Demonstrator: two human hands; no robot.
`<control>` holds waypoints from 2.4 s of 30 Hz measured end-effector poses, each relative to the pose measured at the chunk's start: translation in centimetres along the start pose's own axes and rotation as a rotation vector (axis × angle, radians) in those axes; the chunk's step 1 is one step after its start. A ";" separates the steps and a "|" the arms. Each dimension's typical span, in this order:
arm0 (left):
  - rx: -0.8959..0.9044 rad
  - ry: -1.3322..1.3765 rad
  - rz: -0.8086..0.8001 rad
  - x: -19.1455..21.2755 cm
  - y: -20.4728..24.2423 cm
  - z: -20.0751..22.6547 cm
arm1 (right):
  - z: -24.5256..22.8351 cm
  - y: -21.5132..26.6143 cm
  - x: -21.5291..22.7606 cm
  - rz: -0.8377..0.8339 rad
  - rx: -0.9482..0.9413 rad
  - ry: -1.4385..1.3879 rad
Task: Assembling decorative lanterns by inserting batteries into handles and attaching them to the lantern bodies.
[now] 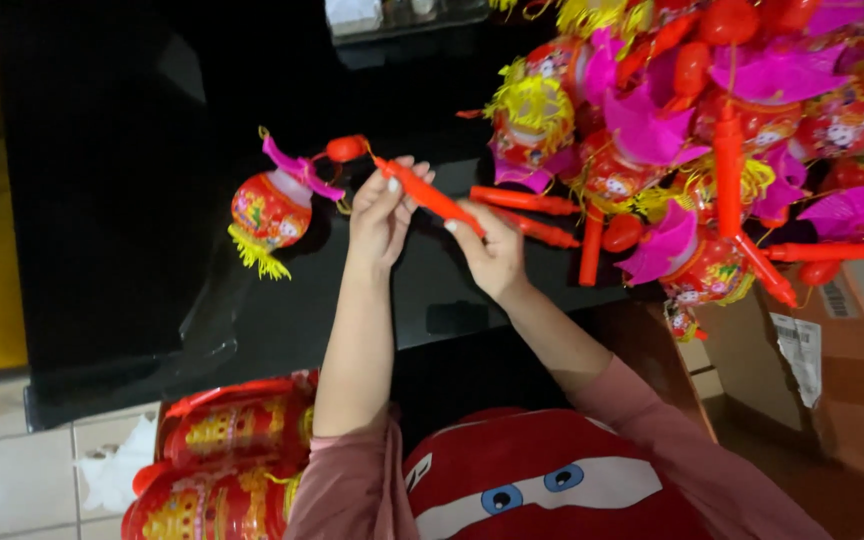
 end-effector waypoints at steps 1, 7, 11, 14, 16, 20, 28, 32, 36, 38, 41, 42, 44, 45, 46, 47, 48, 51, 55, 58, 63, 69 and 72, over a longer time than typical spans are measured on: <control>0.000 0.001 0.010 0.1 0.1 0.1 | -0.2 0.0 0.1 -0.008 -0.007 0.000; -0.014 0.121 0.020 0.4 0.1 0.7 | 2.2 0.2 -2.6 -0.197 -0.160 -0.484; -0.021 0.116 0.021 -0.7 0.2 1.2 | 2.9 -0.2 -1.3 -0.054 -0.132 -0.361; -0.014 0.127 0.018 -1.4 0.5 1.4 | 0.0 -0.6 0.4 0.052 -0.042 -0.267; -0.008 0.141 0.019 -1.5 0.4 1.4 | -1.0 -0.8 0.5 0.060 -0.005 -0.252; 0.020 0.120 0.018 -1.5 0.6 0.8 | 1.4 -0.4 -1.4 -0.051 -0.223 -0.469; 0.032 0.177 0.005 -1.7 0.3 0.9 | -4.0 -0.5 1.2 0.125 0.151 -0.069; 0.038 0.214 0.021 -0.8 0.3 0.5 | 0.5 -0.2 -0.6 -0.021 -0.075 -0.267; 0.052 0.224 0.038 -1.1 0.5 0.5 | 2.0 0.4 -0.4 -0.007 -0.089 -0.284; 0.038 0.230 0.041 -0.8 0.5 0.8 | -0.9 -0.1 0.0 0.007 -0.009 -0.225; 0.031 0.242 0.042 -0.3 0.1 0.6 | -3.1 -0.5 0.2 0.007 0.081 -0.197; 0.033 0.244 0.051 0.0 0.2 0.5 | -3.3 -0.5 0.0 -0.016 0.086 -0.234; 0.036 0.233 0.052 -0.1 0.3 0.5 | -0.8 -0.1 -0.5 -0.037 0.023 -0.277; 0.042 0.224 0.048 -0.2 0.3 0.4 | 0.7 0.0 -0.9 -0.053 -0.036 -0.317; 0.041 0.224 0.048 -0.4 0.3 0.4 | 0.5 -0.1 -0.9 -0.054 -0.035 -0.317; 0.043 0.225 0.042 -0.6 0.3 0.4 | 0.5 -0.1 -0.6 -0.029 -0.042 -0.275; 0.045 0.226 0.036 -0.8 0.4 0.3 | 0.4 -0.2 -0.4 -0.005 -0.049 -0.233; 0.041 0.261 0.030 -1.1 0.2 0.7 | -3.6 -0.9 0.8 0.062 0.102 -0.064; 0.050 0.288 0.033 -1.0 0.3 0.6 | -4.9 -0.7 1.0 0.102 0.201 -0.034; 0.049 0.278 0.051 -1.0 0.3 0.5 | -0.4 -0.2 -0.6 -0.021 -0.051 -0.294; 0.057 0.257 0.077 -1.2 0.5 0.2 | -1.2 -0.3 -0.2 0.030 -0.063 -0.190; 0.059 0.345 0.162 -1.4 0.2 0.7 | -6.2 0.3 0.8 0.157 0.346 0.103; 0.118 0.478 0.183 -1.5 -0.2 -0.4 | -9.6 1.3 -0.9 0.086 0.612 0.158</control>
Point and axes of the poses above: each hand's wrist, its own y-axis away from the middle knuckle, its own x-axis out of the back of the hand, z = x × y, the point moved 10 cm from there along -y, towards the middle knuckle, and after that the axes turned 2 degrees about z, right-handed, at the moved point
